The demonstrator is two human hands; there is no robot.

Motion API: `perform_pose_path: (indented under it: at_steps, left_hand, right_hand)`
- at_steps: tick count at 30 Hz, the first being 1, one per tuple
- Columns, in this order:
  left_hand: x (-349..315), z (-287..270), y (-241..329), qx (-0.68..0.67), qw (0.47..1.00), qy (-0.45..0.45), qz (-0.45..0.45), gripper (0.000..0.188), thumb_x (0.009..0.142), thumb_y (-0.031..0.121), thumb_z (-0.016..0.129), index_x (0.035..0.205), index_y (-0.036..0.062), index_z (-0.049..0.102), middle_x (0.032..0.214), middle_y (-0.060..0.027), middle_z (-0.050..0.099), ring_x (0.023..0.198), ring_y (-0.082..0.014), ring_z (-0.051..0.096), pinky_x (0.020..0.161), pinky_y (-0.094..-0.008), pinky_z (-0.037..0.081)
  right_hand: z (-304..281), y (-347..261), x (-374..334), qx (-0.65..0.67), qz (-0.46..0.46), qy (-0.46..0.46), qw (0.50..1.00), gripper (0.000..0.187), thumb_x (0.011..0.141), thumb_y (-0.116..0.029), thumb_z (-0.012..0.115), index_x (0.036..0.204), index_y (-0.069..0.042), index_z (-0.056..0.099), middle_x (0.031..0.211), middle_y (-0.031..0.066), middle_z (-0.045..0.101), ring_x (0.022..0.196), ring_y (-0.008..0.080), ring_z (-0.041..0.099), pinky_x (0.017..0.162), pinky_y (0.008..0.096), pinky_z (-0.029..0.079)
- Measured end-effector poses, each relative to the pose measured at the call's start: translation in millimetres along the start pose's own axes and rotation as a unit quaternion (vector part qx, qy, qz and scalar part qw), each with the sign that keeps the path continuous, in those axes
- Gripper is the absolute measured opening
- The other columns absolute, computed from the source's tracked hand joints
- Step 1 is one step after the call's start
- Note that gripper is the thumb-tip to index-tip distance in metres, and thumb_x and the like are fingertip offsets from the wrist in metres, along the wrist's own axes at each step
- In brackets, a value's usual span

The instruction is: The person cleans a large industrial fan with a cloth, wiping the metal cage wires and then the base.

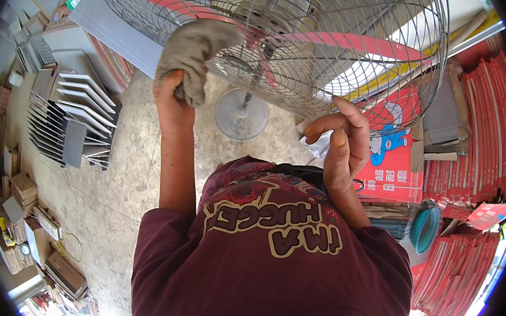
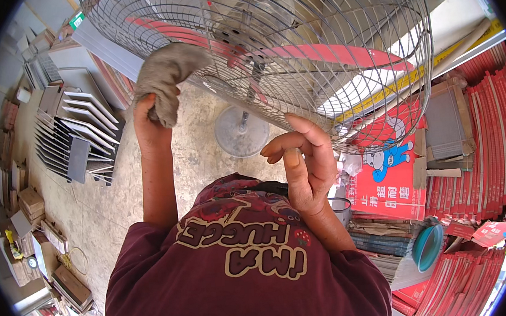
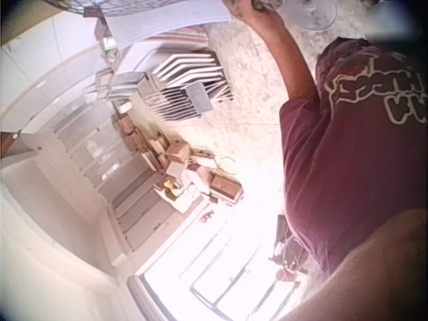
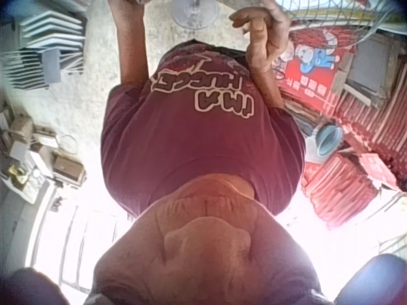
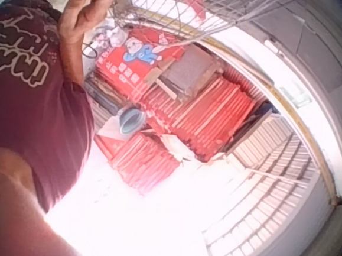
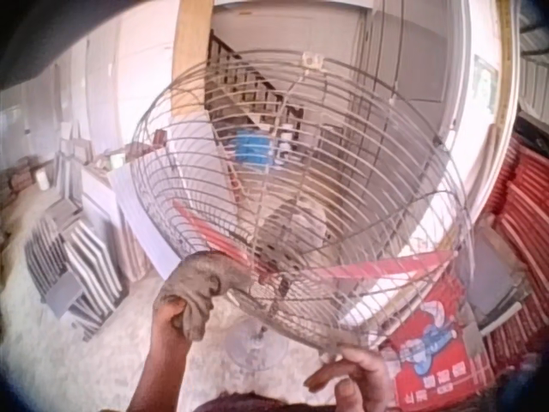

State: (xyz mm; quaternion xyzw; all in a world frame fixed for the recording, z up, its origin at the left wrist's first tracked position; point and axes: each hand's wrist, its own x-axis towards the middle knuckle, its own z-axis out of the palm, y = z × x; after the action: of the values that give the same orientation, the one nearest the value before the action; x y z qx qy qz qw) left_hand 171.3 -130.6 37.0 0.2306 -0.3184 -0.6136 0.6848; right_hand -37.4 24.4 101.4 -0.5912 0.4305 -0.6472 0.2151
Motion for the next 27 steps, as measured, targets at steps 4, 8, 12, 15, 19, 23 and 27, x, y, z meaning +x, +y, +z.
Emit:
perform_pose_path:
  at_steps: [4,8,12,15,19,23,27]
  left_hand:
    - [10.2,-3.0,2.4,0.014,0.997,0.042,0.061,0.043,0.077,0.016,0.051,0.113,-0.0074,0.051,0.099,-0.0163,0.061,0.089,-0.0262,0.061,0.08,-0.0336,0.048]
    - [-0.7,19.3,0.2,0.005,0.994,0.031,0.105,0.035,0.078,0.005,0.056,0.113,-0.0021,0.053,0.101,-0.0089,0.06,0.092,-0.0186,0.058,0.084,-0.0313,0.046]
    - [-20.3,44.4,-10.5,0.007,0.994,-0.013,0.11,0.042,0.077,-0.001,0.062,0.117,0.0013,0.05,0.105,-0.0042,0.059,0.097,-0.0126,0.055,0.088,-0.0282,0.043]
    - [-31.0,53.9,-9.5,0.025,0.995,-0.022,0.09,0.045,0.075,-0.004,0.062,0.119,0.001,0.05,0.107,-0.0045,0.059,0.099,-0.0126,0.055,0.089,-0.0279,0.042]
    - [-39.4,57.1,0.2,0.017,0.996,-0.08,0.037,0.048,0.074,-0.003,0.062,0.12,0.0007,0.049,0.107,-0.0049,0.059,0.098,-0.0136,0.056,0.089,-0.0281,0.043]
    - [-42.0,56.8,15.3,0.01,0.983,-0.18,0.042,0.054,0.069,0.002,0.065,0.12,-0.0015,0.049,0.107,-0.0069,0.06,0.099,-0.0156,0.057,0.089,-0.0295,0.043]
    - [-31.5,57.0,16.0,-0.003,0.986,-0.164,0.023,0.053,0.069,0.005,0.066,0.119,-0.0025,0.05,0.107,-0.0086,0.061,0.099,-0.0172,0.058,0.09,-0.031,0.044]
  right_hand:
    - [-1.9,0.0,0.3,0.0,0.008,0.001,1.0,0.043,0.097,-0.03,0.043,0.124,0.003,0.041,0.072,0.0089,0.059,0.062,0.0123,0.054,0.063,0.0263,0.044]
    - [-3.5,0.7,1.3,0.003,0.011,-0.001,1.0,0.042,0.097,-0.029,0.043,0.124,0.003,0.041,0.072,0.0091,0.06,0.063,0.0123,0.054,0.063,0.0259,0.044]
    - [-5.5,2.0,1.2,0.003,0.013,-0.004,1.0,0.041,0.097,-0.028,0.043,0.124,0.003,0.041,0.073,0.0092,0.06,0.063,0.0124,0.054,0.063,0.026,0.044]
    - [-5.7,3.8,1.4,0.004,0.01,-0.01,1.0,0.041,0.097,-0.028,0.043,0.124,0.003,0.041,0.073,0.0092,0.06,0.063,0.0123,0.054,0.063,0.0261,0.044]
    - [-3.4,3.0,2.3,0.008,0.016,-0.021,1.0,0.041,0.097,-0.027,0.043,0.124,0.004,0.041,0.073,0.0095,0.06,0.063,0.0123,0.054,0.063,0.026,0.044]
    - [-4.6,5.6,4.2,0.032,0.013,-0.054,0.998,0.041,0.096,-0.022,0.046,0.125,0.005,0.039,0.078,0.0126,0.062,0.067,0.0135,0.056,0.064,0.0256,0.046]
    - [-1.5,7.0,4.4,0.049,0.008,-0.067,0.997,0.04,0.095,-0.02,0.047,0.126,0.006,0.038,0.08,0.0143,0.063,0.069,0.0142,0.057,0.064,0.0255,0.048]
